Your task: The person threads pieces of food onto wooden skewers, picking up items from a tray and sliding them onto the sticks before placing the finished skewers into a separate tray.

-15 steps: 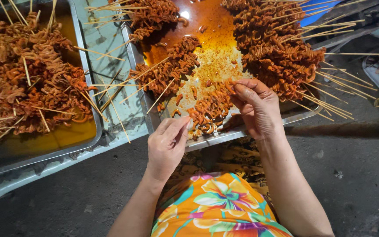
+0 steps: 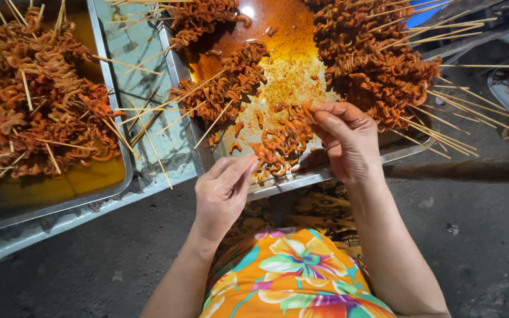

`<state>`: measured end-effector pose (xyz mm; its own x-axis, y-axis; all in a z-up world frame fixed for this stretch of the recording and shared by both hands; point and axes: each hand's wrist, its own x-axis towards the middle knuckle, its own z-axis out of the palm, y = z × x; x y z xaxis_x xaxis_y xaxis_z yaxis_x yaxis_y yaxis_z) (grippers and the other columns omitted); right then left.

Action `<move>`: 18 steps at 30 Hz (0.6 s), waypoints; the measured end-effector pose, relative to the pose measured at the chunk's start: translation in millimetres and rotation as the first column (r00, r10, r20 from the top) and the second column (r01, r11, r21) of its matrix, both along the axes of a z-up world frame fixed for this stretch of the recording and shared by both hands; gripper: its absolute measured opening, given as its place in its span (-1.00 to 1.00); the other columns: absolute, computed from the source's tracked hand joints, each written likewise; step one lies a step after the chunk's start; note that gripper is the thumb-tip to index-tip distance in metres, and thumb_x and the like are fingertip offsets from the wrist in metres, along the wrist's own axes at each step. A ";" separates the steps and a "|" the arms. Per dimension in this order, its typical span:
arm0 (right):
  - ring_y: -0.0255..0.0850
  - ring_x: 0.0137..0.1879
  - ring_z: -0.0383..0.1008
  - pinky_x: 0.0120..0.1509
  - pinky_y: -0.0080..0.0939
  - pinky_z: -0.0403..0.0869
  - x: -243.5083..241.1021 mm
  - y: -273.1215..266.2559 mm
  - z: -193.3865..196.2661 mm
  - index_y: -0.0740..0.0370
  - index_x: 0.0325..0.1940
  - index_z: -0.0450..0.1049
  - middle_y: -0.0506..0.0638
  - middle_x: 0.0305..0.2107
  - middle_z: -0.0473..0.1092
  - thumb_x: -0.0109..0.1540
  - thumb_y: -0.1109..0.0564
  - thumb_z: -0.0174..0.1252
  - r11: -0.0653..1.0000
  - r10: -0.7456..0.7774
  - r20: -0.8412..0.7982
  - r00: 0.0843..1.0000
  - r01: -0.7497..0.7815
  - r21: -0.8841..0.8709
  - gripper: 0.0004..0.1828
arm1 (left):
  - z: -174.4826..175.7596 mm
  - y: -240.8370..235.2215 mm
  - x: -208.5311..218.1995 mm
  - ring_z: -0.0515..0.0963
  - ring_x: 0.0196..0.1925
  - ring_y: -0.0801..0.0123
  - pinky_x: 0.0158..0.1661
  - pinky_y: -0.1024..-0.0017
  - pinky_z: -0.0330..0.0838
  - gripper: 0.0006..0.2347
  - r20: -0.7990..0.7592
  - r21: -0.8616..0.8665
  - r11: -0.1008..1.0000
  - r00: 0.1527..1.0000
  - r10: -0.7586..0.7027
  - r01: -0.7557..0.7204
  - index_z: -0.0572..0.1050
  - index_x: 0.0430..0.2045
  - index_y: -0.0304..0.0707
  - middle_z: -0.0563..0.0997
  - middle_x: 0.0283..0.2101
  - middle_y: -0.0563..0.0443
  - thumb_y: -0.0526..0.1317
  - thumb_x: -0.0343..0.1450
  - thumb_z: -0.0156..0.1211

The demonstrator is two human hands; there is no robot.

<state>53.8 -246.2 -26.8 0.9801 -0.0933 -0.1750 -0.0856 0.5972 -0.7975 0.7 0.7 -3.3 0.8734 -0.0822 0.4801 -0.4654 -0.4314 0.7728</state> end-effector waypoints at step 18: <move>-0.25 -0.14 0.54 -0.09 -0.25 0.52 7.1 7.5 28.5 0.12 -0.02 0.64 0.04 -0.19 0.58 0.29 0.12 0.19 0.998 0.051 -0.175 0.983 -0.055 -0.019 -0.79 | 5.3 -2.1 -1.4 0.58 -0.46 0.49 -0.44 0.54 0.43 -0.83 -0.064 -0.022 1.000 0.998 0.009 -0.010 0.60 -0.14 -0.31 0.62 -0.30 -0.02 -0.47 0.42 0.34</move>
<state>60.9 -238.7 1.7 0.9386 -0.0480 -0.3418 -0.2554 0.5695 -0.7813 -0.7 -1.4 2.0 0.9028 -0.0639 0.4252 -0.4112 -0.4180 0.8101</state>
